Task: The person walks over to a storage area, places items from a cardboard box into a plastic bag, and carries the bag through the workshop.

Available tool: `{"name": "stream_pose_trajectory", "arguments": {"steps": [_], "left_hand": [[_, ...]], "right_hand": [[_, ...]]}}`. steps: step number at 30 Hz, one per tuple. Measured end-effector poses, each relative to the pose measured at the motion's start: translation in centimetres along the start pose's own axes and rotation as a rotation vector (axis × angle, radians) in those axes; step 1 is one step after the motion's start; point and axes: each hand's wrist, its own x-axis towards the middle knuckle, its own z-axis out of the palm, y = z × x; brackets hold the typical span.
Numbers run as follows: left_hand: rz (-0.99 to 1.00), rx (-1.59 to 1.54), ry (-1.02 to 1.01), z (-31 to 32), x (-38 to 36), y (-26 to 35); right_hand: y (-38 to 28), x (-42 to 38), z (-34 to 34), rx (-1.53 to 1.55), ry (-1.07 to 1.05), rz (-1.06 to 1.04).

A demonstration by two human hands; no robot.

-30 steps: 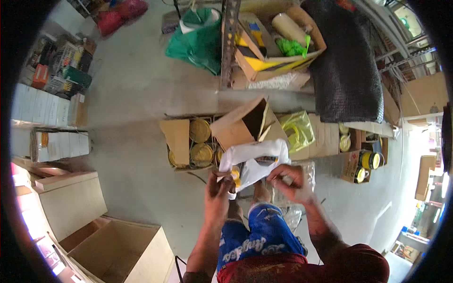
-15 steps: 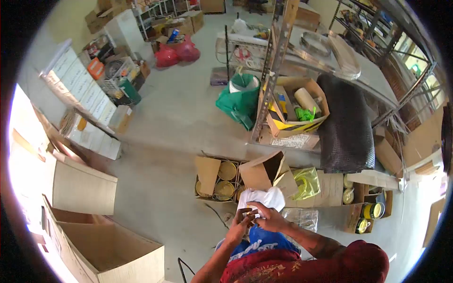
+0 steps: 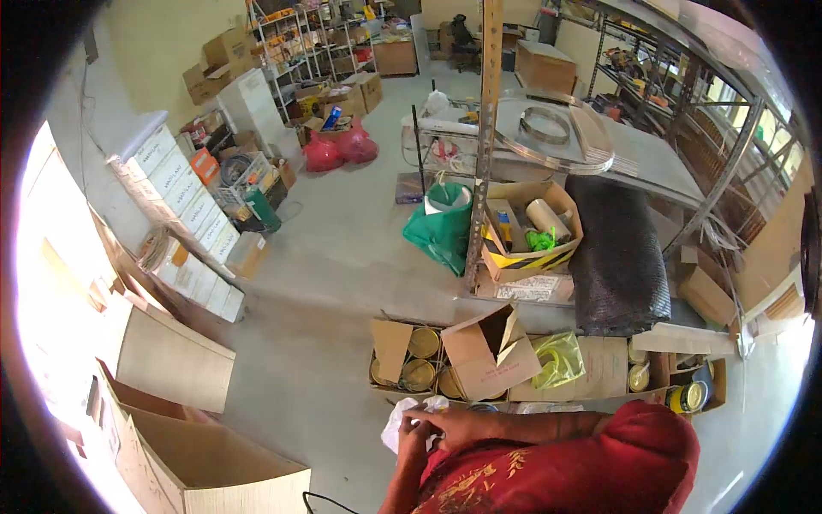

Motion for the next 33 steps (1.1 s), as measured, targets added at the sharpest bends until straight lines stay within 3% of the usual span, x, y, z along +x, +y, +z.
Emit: {"name": "stream_pose_trajectory", "arguments": {"steps": [1, 2, 3, 5, 6, 9, 11, 12, 14, 15, 17, 21, 23, 24, 26, 27, 29, 30, 31, 33], "left_hand": [[0.038, 0.106, 0.038, -0.3, -0.2, -0.3], [0.035, 0.017, 0.061, -0.7, -0.1, -0.9], [0.344, 0.313, -0.102, -3.9, 1.6, -4.8], [0.320, 0.404, -0.011, -1.4, -1.1, -2.4], [0.321, 0.413, -0.007, -1.4, -1.3, -2.8], [0.250, 0.329, -0.009, -0.4, -2.3, -3.2], [0.032, 0.025, 0.091, 1.5, -3.3, -2.6], [0.040, 0.028, 0.094, 2.1, -3.9, -2.5], [0.119, 0.358, 0.038, 3.2, -5.0, -2.4], [0.123, 0.358, 0.043, 3.0, -4.8, -3.0], [0.286, 0.579, -0.141, 1.7, -3.9, -5.1], [0.451, 0.913, -0.191, -0.3, -1.4, -9.7], [0.353, 0.706, -0.088, -1.6, -0.3, -13.2], [0.345, 0.705, -0.066, 0.0, -1.4, -12.1], [-0.146, 0.101, 0.094, 3.4, -2.8, -9.5], [-0.152, 0.094, 0.107, 3.5, -3.1, -9.6], [0.108, 0.526, 0.007, 3.6, -3.6, -9.8], [-0.184, 0.216, 0.108, 4.2, -3.3, -9.3], [-0.187, 0.210, 0.115, 4.0, -3.6, -9.5], [0.230, 0.604, -0.145, 3.5, -4.5, -9.8]], "right_hand": [[0.4, -0.1, 0.3, -0.006, -0.022, -0.027], [0.9, 0.0, 0.5, -0.017, -0.122, 0.020], [1.0, -0.2, 0.5, -0.016, -0.120, 0.017], [0.5, -0.7, 0.2, -0.019, -0.163, -0.062], [-0.4, -1.1, -0.7, -0.036, -0.288, 0.008], [-0.8, -2.0, -0.9, -0.056, -0.387, 0.097], [-0.2, -2.5, -0.8, -0.060, -0.413, 0.074], [0.1, -2.7, -0.9, -0.063, -0.440, 0.057], [0.5, -3.2, -1.2, -0.054, -0.474, 0.064], [0.6, -3.5, -1.3, -0.040, -0.507, 0.078], [1.2, -3.9, -1.2, -0.054, -0.501, 0.074], [1.8, -5.3, -1.8, -0.078, -0.465, 0.063], [2.6, -6.1, -1.7, -0.094, -0.437, 0.035], [2.7, -6.6, -1.6, -0.105, -0.394, 0.018], [2.3, -7.4, -2.0, -0.112, -0.395, 0.030], [2.2, -7.9, -2.1, -0.128, -0.375, 0.053], [3.4, -8.2, -1.4, -0.117, -0.365, 0.055], [3.5, -8.4, -1.5, -0.092, -0.355, 0.054], [3.6, -8.4, -1.5, -0.067, -0.344, 0.052], [4.9, -8.6, -0.5, -0.044, -0.304, -0.039]]}}
